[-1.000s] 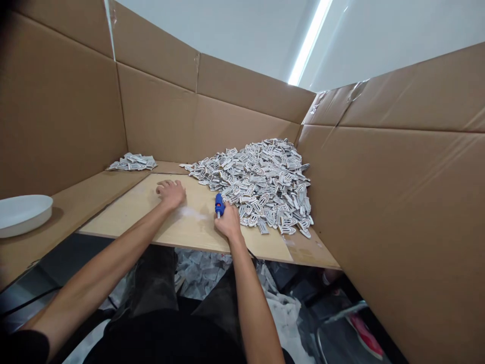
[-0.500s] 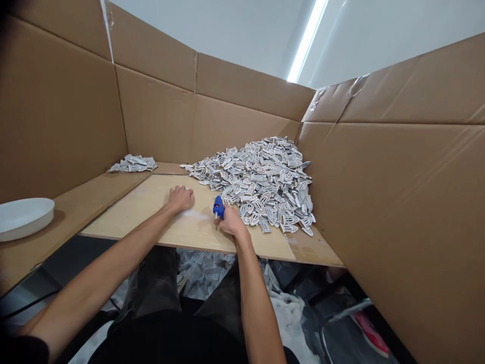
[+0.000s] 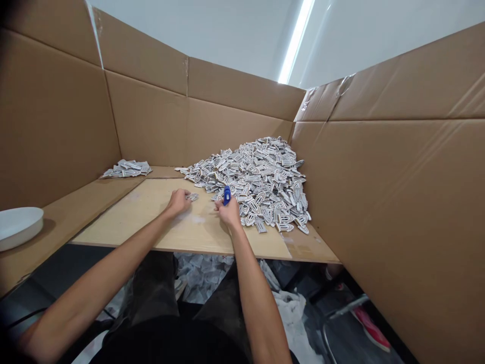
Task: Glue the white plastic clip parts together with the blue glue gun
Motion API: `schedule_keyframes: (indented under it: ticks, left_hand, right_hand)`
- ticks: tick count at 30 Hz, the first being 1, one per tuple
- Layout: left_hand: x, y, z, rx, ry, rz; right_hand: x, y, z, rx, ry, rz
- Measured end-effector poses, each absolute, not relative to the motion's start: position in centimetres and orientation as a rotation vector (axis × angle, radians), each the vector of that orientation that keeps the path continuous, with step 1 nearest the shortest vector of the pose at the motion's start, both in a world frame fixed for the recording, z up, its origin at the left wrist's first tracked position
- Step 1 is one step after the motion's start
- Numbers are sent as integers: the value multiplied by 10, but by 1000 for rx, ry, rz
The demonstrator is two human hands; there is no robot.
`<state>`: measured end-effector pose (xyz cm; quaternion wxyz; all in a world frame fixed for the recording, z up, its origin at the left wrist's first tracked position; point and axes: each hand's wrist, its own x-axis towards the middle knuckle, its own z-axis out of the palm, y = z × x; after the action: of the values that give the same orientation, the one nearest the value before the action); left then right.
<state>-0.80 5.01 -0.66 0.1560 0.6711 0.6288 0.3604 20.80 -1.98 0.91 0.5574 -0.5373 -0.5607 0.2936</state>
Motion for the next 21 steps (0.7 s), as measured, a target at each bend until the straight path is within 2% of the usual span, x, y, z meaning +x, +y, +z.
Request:
schedule_keyframes:
  ticks: [6, 13, 21]
  left_hand:
    - [12, 42, 0, 1372, 1289, 1291]
    - [47, 22, 1, 1160, 850, 1363]
    - [62, 13, 1, 1232, 763, 1360]
  right_hand:
    - [195, -13, 4, -1020, -1096, 801]
    - [199, -18, 3, -1128, -1160, 558]
    - [196, -23, 2, -1194, -1189, 525]
